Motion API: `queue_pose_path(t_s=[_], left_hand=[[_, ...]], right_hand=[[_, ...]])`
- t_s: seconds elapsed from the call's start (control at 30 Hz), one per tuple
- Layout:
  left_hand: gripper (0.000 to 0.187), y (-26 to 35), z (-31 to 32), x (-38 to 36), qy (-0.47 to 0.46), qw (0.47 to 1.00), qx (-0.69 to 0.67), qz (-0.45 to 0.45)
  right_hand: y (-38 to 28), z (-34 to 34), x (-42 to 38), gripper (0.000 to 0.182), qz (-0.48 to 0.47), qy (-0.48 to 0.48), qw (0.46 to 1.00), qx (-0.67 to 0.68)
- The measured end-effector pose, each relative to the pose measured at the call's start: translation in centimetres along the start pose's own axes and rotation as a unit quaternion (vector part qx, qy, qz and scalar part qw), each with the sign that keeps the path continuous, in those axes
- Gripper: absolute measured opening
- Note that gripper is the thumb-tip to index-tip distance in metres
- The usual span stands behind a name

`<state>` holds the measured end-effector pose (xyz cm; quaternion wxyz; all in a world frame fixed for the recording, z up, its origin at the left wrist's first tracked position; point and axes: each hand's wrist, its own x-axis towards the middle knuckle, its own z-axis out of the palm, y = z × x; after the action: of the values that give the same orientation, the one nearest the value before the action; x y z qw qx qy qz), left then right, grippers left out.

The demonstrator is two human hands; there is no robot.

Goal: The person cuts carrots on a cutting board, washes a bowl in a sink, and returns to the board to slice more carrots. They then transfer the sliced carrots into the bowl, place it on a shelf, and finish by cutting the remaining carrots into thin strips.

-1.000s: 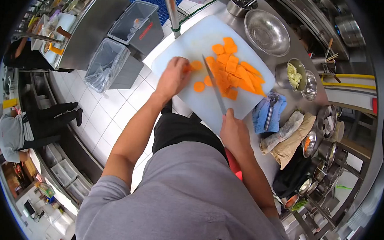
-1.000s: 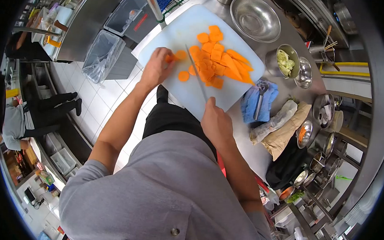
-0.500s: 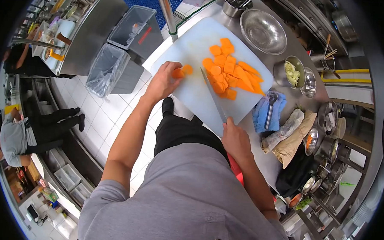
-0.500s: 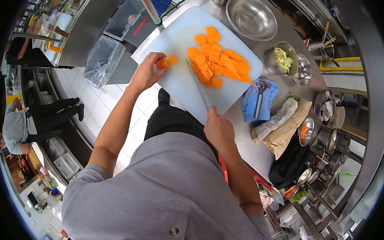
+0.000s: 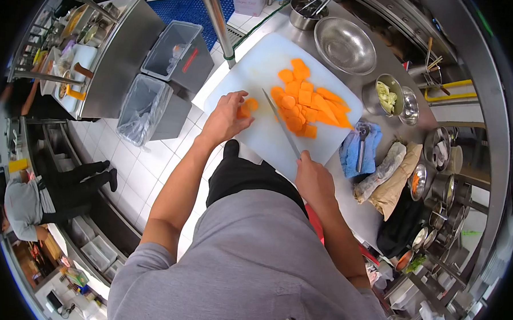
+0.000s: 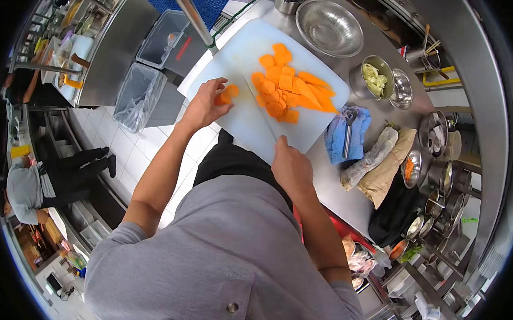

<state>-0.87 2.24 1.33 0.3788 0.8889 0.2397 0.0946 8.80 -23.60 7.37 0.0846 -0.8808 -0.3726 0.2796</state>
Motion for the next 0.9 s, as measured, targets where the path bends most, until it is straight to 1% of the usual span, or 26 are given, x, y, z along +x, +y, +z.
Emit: queue_pose_path(t_s=[0.03,0.07,0.1,0.17,0.2,0.23,0.3,0.33,0.37,0.43,0.47,0.53,0.57,0.63,0.67,0.73,0.77,0.83,0.87,0.9], left_hand=[[0.055,0.3,0.2,0.4,0.017,0.999,0.040,0.012],[0.047,0.4,0.6,1.0,0.034,0.995,0.088,0.016],[0.047,0.2,1.2,1.8,0.034,0.995,0.088,0.020],[0.035,-0.2,2.2,3.2,0.008,0.992,0.127,-0.007],[0.029,0.3,2.3,3.8,-0.002,0.990,0.141,-0.026],[0.029,0.1,2.6,4.4,-0.001,0.990,0.141,-0.026],[0.025,-0.7,2.6,5.8,-0.063,0.985,0.159,-0.016],[0.024,-1.0,2.2,6.1,-0.093,0.987,0.133,0.012],[0.024,-1.4,1.8,6.3,-0.092,0.987,0.133,0.012],[0.022,-0.4,-0.3,6.5,-0.189,0.981,0.027,-0.022],[0.022,-0.9,-0.5,6.7,-0.193,0.981,0.027,-0.020],[0.019,-2.7,-0.7,7.4,-0.147,0.989,-0.031,-0.004],[0.019,-3.4,-0.5,7.4,-0.153,0.988,-0.032,-0.003],[0.019,-4.1,-0.6,7.5,-0.082,0.995,-0.014,0.049],[0.019,-4.2,-0.6,7.5,-0.085,0.995,-0.015,0.051],[0.018,-3.5,-1.3,7.1,-0.056,0.996,-0.069,-0.002],[0.018,-3.5,-1.8,6.8,-0.056,0.996,-0.069,-0.002],[0.018,-4.3,-3.1,6.0,0.015,0.989,-0.140,-0.050],[0.018,-5.5,-4.3,5.7,0.046,0.989,-0.115,-0.078],[0.018,-6.8,-6.4,5.0,0.127,0.978,-0.127,-0.105]], right_hand=[[0.1,0.3,0.0,0.022,0.012,0.006,1.000,0.004],[0.0,0.4,-0.1,0.021,0.023,0.012,1.000,0.007],[-0.3,0.4,-0.3,0.021,0.025,0.016,1.000,0.007],[-1.2,0.5,-0.6,0.021,0.061,0.011,0.997,0.037],[-1.6,0.7,-0.7,0.021,0.061,0.013,0.997,0.037],[-1.8,1.3,-0.8,0.022,0.074,0.016,0.996,0.049],[-2.4,2.2,-0.9,0.023,0.084,0.019,0.994,0.062],[-2.7,2.6,-0.9,0.024,0.104,0.013,0.992,0.071],[-3.0,2.9,-0.9,0.026,0.125,0.007,0.989,0.082],[-3.3,3.9,-0.9,0.026,0.129,0.019,0.987,0.089],[-3.4,4.3,-0.9,0.027,0.135,0.030,0.986,0.095],[-3.7,5.1,-0.8,0.026,0.145,0.034,0.983,0.103],[-3.8,5.4,-0.9,0.026,0.149,0.037,0.982,0.110],[-4.1,5.8,-0.7,0.026,0.152,0.039,0.981,0.112],[-4.2,5.8,-0.5,0.026,0.150,0.043,0.981,0.112],[-4.5,5.4,-0.3,0.026,0.155,0.042,0.981,0.108],[-4.6,5.2,-0.3,0.027,0.156,0.038,0.982,0.102],[-4.9,5.0,-0.3,0.027,0.161,0.040,0.982,0.092],[-4.9,4.9,-0.1,0.028,0.163,0.042,0.982,0.083],[-4.9,4.9,0.1,0.028,0.155,0.039,0.984,0.081]])
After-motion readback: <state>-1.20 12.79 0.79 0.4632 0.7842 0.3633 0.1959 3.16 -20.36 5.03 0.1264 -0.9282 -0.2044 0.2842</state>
